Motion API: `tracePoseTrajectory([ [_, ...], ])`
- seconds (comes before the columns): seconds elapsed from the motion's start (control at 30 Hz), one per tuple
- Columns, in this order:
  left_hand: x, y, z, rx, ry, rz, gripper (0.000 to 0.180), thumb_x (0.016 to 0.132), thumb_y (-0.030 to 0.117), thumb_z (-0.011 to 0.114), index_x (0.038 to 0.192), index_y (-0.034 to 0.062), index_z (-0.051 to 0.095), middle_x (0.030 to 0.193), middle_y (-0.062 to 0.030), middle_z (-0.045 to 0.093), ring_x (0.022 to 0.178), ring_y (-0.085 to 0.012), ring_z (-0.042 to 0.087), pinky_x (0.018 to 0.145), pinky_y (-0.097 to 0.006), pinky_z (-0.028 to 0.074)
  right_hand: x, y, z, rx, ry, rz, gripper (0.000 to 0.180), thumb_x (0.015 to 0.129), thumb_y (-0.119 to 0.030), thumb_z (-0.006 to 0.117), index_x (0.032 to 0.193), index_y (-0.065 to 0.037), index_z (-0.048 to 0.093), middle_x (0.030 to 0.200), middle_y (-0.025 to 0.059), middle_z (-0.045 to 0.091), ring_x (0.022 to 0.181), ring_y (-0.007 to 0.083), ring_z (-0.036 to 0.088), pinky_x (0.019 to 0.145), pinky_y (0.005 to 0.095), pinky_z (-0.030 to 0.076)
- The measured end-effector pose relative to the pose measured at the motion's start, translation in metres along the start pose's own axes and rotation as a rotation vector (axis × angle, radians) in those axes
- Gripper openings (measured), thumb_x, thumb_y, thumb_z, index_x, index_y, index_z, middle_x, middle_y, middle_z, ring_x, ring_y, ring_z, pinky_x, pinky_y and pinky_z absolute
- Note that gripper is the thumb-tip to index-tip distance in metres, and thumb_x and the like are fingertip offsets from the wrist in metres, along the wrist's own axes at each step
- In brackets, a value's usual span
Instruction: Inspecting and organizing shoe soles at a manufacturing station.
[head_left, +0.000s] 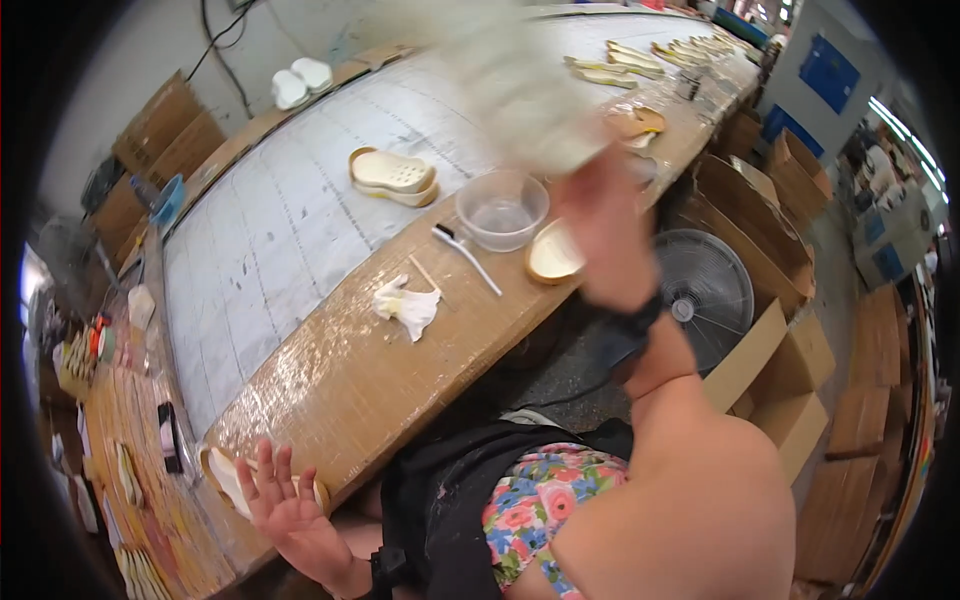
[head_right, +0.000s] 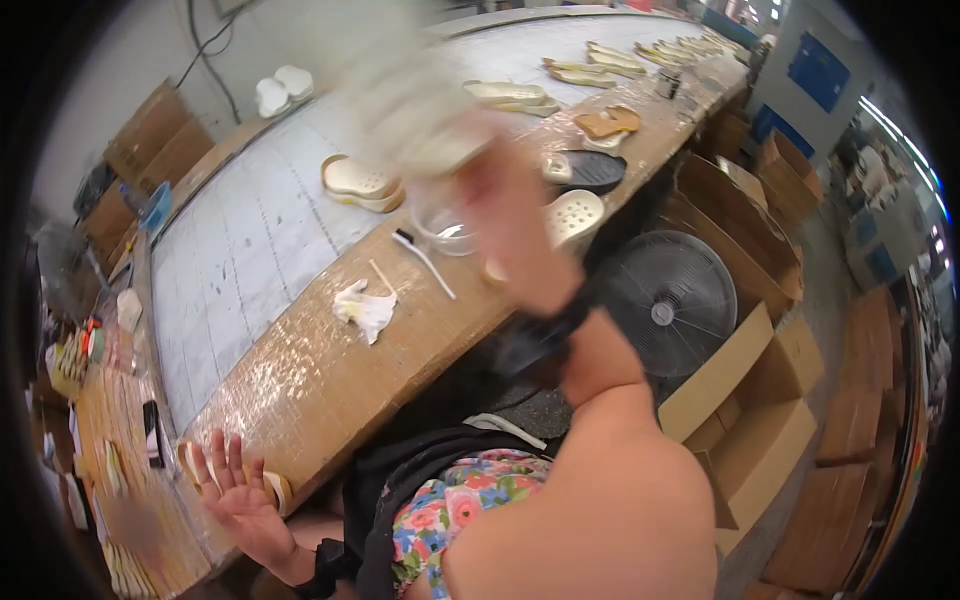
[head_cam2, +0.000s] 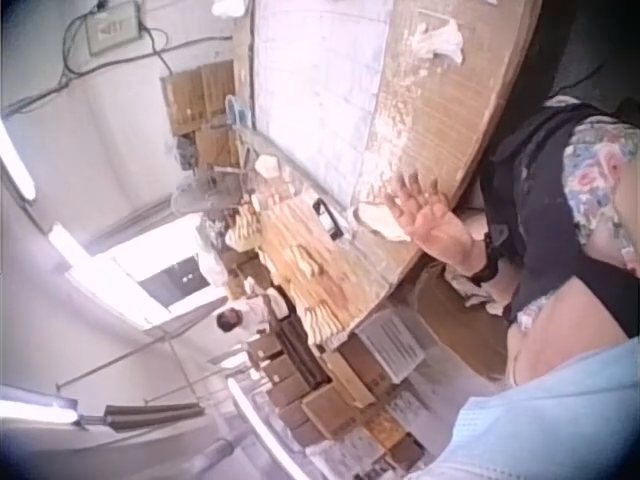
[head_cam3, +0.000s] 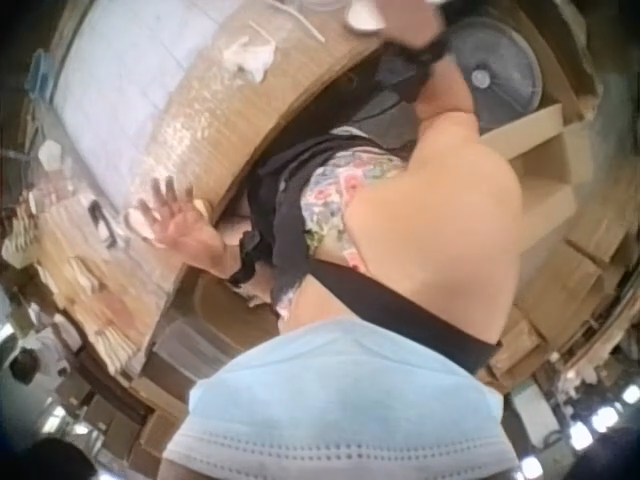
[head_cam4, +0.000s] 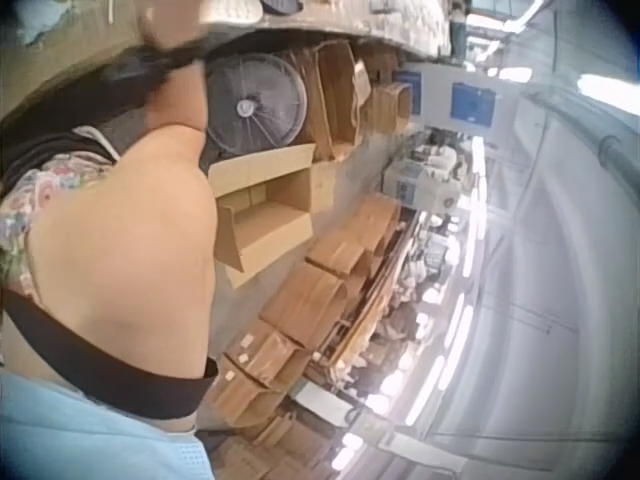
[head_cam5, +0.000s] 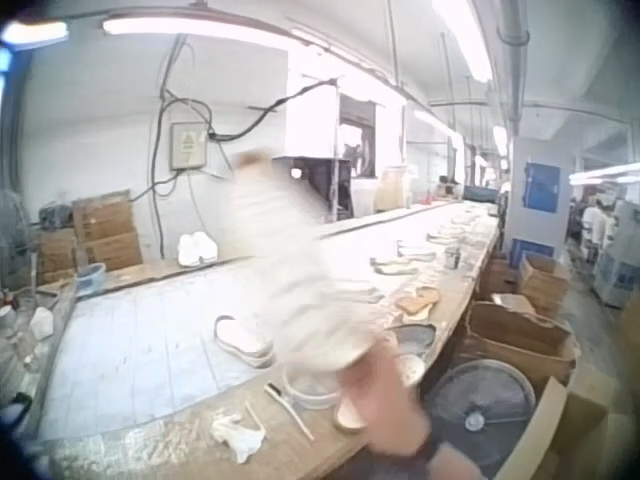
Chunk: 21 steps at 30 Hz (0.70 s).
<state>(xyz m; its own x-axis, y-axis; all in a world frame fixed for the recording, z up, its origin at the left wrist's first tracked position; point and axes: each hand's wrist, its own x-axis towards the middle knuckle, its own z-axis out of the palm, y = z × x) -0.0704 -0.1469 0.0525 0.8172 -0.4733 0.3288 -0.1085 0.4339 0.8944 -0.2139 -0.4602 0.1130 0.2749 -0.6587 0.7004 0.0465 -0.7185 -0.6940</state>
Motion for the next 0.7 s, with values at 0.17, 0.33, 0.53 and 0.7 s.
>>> tracePoseTrajectory([
  [0.17,-0.002,-0.007,-0.011,-0.044,0.121,-0.017,0.056,0.088,0.043,0.033,0.127,0.0031,0.03,0.124,-0.0155,0.04,0.107,-0.0218,0.044,0.083,-0.03,0.038,0.068,0.024,-0.04,1.046,0.516,0.098,0.043,0.085,-0.032,0.051,0.112,-0.002,0.039,0.103,0.0142,0.054,0.083,0.0118,0.05,0.063,0.0214,0.043],
  [0.33,-0.012,-0.016,-0.028,-0.069,0.255,-0.067,0.044,0.09,0.034,0.036,0.119,0.0018,0.039,0.112,-0.0133,0.049,0.1,-0.0204,0.048,0.081,-0.031,0.039,0.036,0.046,0.086,1.125,0.142,0.386,0.029,0.09,-0.026,0.04,0.102,-0.002,0.05,0.087,0.0163,0.061,0.065,0.0131,0.055,0.06,0.0214,0.045],
  [0.53,-0.035,-0.01,-0.029,0.042,0.378,-0.07,0.038,0.09,0.032,0.036,0.108,-0.0006,0.046,0.097,-0.0143,0.055,0.087,-0.0214,0.054,0.072,-0.03,0.042,0.044,0.172,0.265,0.169,0.164,0.249,0.023,0.087,-0.017,0.042,0.101,-0.001,0.05,0.095,0.0135,0.059,0.088,0.0226,0.055,0.074,0.0319,0.042],
  [0.7,-0.062,-0.013,-0.037,0.135,0.491,-0.108,0.036,0.091,0.03,0.035,0.103,-0.0015,0.046,0.095,-0.0144,0.056,0.084,-0.0206,0.054,0.07,-0.028,0.042,0.058,0.271,0.263,-0.407,0.225,0.587,0.033,0.078,-0.017,0.049,0.105,0.001,0.049,0.101,0.0194,0.054,0.099,0.0328,0.048,0.082,0.0418,0.038],
])
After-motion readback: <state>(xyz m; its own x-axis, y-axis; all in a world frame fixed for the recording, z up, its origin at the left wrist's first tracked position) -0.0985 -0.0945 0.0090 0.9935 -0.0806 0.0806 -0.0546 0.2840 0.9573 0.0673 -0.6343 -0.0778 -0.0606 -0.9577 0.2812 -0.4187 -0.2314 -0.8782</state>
